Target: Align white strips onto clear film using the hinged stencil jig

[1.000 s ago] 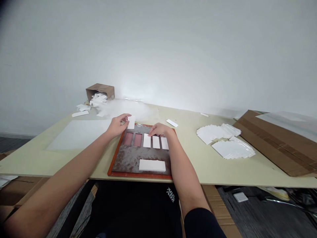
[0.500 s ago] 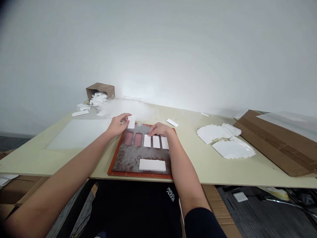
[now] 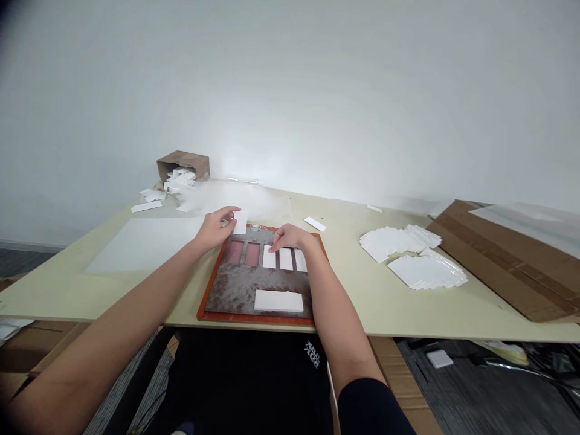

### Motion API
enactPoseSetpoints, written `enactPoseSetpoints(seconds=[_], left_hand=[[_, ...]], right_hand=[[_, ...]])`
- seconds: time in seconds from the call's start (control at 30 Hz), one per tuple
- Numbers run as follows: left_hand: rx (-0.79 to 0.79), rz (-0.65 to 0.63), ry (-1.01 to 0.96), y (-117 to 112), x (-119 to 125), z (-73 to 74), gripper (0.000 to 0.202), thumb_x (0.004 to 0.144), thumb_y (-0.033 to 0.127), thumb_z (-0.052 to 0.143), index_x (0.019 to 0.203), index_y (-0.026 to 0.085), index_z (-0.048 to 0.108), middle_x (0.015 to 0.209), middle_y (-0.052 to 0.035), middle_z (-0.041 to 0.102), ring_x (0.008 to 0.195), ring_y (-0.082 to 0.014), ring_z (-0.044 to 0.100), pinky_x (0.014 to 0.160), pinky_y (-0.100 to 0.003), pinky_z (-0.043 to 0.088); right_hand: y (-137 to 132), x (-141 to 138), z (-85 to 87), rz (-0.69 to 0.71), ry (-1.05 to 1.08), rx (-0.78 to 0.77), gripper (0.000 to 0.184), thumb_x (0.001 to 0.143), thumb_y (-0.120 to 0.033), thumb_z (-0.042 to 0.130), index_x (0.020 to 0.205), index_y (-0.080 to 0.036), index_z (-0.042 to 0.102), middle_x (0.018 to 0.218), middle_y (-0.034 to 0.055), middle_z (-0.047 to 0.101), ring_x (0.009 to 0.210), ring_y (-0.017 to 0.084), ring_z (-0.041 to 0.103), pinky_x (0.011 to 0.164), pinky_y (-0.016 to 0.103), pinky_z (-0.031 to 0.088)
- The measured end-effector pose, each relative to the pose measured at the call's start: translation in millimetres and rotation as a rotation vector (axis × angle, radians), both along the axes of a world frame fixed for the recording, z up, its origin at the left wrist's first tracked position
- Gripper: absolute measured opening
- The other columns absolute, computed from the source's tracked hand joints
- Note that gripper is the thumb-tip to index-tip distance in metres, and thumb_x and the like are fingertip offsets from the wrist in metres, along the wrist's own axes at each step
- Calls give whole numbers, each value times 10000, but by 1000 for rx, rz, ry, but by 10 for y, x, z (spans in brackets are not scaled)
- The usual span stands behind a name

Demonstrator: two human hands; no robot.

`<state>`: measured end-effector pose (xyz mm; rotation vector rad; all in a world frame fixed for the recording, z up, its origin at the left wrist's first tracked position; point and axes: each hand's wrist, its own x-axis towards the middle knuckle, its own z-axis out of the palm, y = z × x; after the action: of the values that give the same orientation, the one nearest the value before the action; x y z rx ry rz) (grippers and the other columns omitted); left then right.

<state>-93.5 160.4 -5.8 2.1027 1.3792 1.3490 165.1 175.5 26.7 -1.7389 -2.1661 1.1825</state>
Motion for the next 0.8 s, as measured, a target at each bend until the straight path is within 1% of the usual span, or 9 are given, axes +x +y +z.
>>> enactPoseSetpoints(seconds=[0.4, 0.6, 0.8], left_hand=[[1, -2, 3, 4, -2, -4, 398, 797, 255, 526, 1161, 196, 677, 924, -35, 685, 833, -170, 644, 838, -298, 514], [-4, 2, 4, -8, 3, 7, 397, 795, 249, 525, 1158, 201, 679, 923, -34, 688, 815, -168, 641, 838, -301, 517], [-2, 6, 4, -11, 2, 11, 394, 798, 258, 521, 1154, 206, 681, 913, -30, 683, 815, -165, 638, 826, -290, 517]], right_hand=[[-9, -24, -10, 24, -29, 50, 407, 397, -433, 879, 603, -190, 626, 565, -63, 528, 603, 99, 435, 542, 235, 309], [-31, -35, 22, 21, -42, 57, 411, 399, -441, 883, 600, -193, 623, 560, -62, 519, 599, 103, 436, 539, 238, 308], [-42, -42, 30, 17, -53, 63, 413, 401, -438, 885, 608, -190, 628, 579, -51, 540, 616, 110, 460, 551, 237, 332]])
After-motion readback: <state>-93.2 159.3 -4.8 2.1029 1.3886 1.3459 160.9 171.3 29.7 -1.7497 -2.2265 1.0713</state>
